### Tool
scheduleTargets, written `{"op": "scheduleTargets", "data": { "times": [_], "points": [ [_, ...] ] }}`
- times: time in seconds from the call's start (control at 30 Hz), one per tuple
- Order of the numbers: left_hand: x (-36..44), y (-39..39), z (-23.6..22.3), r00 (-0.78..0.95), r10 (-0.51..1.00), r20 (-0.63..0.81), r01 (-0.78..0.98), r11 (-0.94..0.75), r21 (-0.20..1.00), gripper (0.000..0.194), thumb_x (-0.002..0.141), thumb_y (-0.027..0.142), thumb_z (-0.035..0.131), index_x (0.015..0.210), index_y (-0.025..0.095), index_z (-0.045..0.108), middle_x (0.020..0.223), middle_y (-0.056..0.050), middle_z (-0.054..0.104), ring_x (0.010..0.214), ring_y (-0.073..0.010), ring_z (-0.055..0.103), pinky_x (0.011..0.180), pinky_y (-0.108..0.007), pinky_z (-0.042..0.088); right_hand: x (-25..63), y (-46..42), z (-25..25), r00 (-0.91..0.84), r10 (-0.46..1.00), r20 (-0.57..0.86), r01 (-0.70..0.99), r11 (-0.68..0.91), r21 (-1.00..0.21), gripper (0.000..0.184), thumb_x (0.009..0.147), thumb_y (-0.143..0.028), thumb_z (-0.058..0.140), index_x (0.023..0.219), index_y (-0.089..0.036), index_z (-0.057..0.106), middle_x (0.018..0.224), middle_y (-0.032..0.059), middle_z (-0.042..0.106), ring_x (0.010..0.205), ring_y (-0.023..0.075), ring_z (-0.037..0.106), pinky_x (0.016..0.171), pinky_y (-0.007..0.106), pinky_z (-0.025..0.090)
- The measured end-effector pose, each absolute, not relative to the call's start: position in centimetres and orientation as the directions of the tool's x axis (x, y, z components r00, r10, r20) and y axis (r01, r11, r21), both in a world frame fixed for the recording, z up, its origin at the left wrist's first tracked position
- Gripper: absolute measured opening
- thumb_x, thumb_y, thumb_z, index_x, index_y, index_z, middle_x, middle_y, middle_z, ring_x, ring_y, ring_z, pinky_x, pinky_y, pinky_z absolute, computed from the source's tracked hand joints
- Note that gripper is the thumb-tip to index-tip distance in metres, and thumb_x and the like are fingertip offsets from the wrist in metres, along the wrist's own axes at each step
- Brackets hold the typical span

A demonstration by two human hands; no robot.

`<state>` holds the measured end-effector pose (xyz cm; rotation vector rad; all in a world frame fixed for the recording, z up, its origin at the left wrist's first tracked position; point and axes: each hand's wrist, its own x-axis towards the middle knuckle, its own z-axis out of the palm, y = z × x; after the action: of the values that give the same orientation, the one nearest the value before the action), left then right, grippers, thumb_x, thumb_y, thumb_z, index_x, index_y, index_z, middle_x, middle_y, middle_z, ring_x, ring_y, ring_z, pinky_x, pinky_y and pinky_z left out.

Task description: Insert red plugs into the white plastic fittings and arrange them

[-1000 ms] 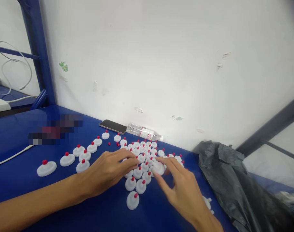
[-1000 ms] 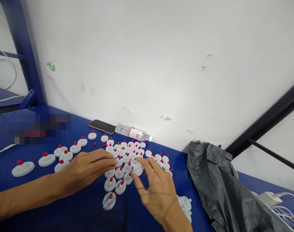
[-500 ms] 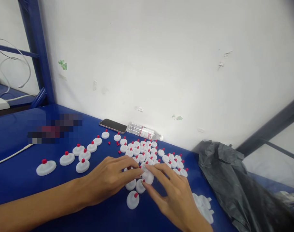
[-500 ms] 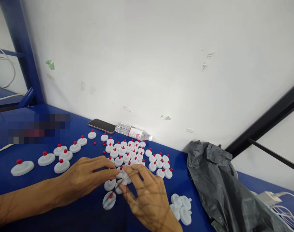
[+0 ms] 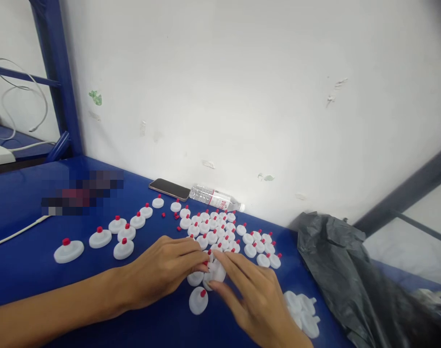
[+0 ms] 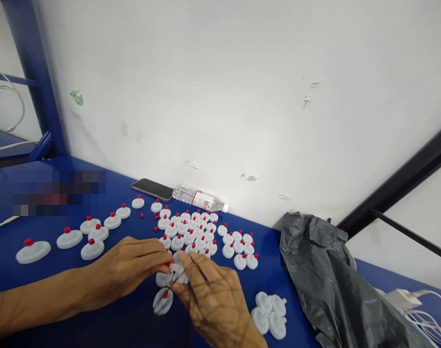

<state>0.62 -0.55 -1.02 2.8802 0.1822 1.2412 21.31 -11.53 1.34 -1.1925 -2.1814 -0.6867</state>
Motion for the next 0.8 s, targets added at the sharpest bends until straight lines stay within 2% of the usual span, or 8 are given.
{"op": "scheduleTargets", "data": {
  "times": [0.13,0.33,0.4,0.53,0.6,0.67,0.73,0.8],
  "points": [
    [0.7,-0.9,-1.1,0.653,0.121,0.748,0.093,-0.993,0.079,0.013,0.1,0.014,0.046,0.101,0.019,0.059,0.076,0.001,0.062,0.062,-0.0133,0.056,0.05,-0.027,0.04,21.1,-11.5,1.1,-0.462,0.542,0.702,0.855,0.482,0.191,0.039,0.102,-0.034,0.05,0.136,-0.017,0.053,0.116,0.0026,0.075,0.097,0.0191,0.075,0.064,0.031,0.065],
    [1.0,-1.4,-0.9,0.6,0.164,0.783,0.096,-0.986,0.133,0.018,0.102,0.015,0.042,0.1,0.02,0.059,0.071,0.003,0.059,0.054,-0.0127,0.05,0.046,-0.028,0.037,21.5,-11.5,-0.6,-0.415,0.567,0.712,0.839,0.542,0.058,0.062,0.096,-0.022,0.06,0.153,-0.019,0.034,0.127,0.0088,0.069,0.102,0.0203,0.073,0.077,0.027,0.065],
    [1.0,-1.5,-0.7,0.6,0.166,0.782,0.116,-0.986,0.12,0.019,0.102,0.017,0.041,0.099,0.02,0.059,0.07,0.002,0.058,0.055,-0.0132,0.051,0.045,-0.029,0.037,21.3,-11.4,-0.4,-0.399,0.586,0.705,0.844,0.536,0.032,0.062,0.094,-0.021,0.063,0.15,-0.021,0.038,0.127,0.009,0.069,0.098,0.0209,0.075,0.075,0.027,0.065],
    [0.9,-0.9,0.0,0.633,0.153,0.759,0.174,-0.983,0.053,0.018,0.103,0.022,0.042,0.104,0.02,0.06,0.08,-0.001,0.065,0.068,-0.0155,0.059,0.054,-0.029,0.045,20.9,-11.2,0.9,-0.316,0.633,0.706,0.878,0.477,-0.034,0.039,0.094,-0.023,0.059,0.133,-0.027,0.056,0.121,0.0058,0.072,0.096,0.0224,0.075,0.075,0.033,0.065],
    [0.6,-0.1,0.5,0.641,0.205,0.74,0.253,-0.966,0.049,0.02,0.103,0.022,0.041,0.106,0.021,0.061,0.086,-0.003,0.066,0.077,-0.0177,0.061,0.063,-0.03,0.049,21.4,-11.1,1.6,-0.224,0.666,0.712,0.92,0.385,-0.071,0.031,0.095,-0.024,0.055,0.125,-0.029,0.062,0.121,0.0042,0.072,0.097,0.0219,0.074,0.071,0.032,0.064],
    [0.2,1.0,1.0,0.654,0.319,0.686,0.432,-0.902,0.007,0.022,0.102,0.022,0.04,0.103,0.02,0.062,0.088,-0.004,0.066,0.085,-0.0213,0.06,0.071,-0.033,0.05,22.6,-11.1,2.2,-0.096,0.679,0.727,0.957,0.264,-0.121,0.026,0.096,-0.027,0.053,0.119,-0.031,0.065,0.12,0.0028,0.07,0.093,0.0199,0.073,0.064,0.029,0.061],
    [-0.3,2.2,1.2,0.666,0.478,0.573,0.641,-0.759,-0.112,0.022,0.1,0.018,0.043,0.103,0.018,0.064,0.096,-0.008,0.065,0.097,-0.0264,0.057,0.079,-0.038,0.049,24.2,-11.0,2.7,0.027,0.657,0.753,0.968,0.171,-0.184,0.021,0.096,-0.032,0.054,0.112,-0.031,0.068,0.117,0.002,0.07,0.086,0.0179,0.072,0.062,0.027,0.058],
    [-0.8,3.4,1.1,0.639,0.608,0.471,0.749,-0.63,-0.203,0.022,0.097,0.014,0.044,0.104,0.014,0.065,0.105,-0.014,0.063,0.105,-0.0323,0.053,0.083,-0.043,0.046,25.8,-10.7,3.2,0.133,0.645,0.753,0.961,0.101,-0.256,0.017,0.095,-0.038,0.057,0.105,-0.03,0.068,0.111,0.0007,0.071,0.078,0.016,0.07,0.063,0.027,0.056]
  ]
}}
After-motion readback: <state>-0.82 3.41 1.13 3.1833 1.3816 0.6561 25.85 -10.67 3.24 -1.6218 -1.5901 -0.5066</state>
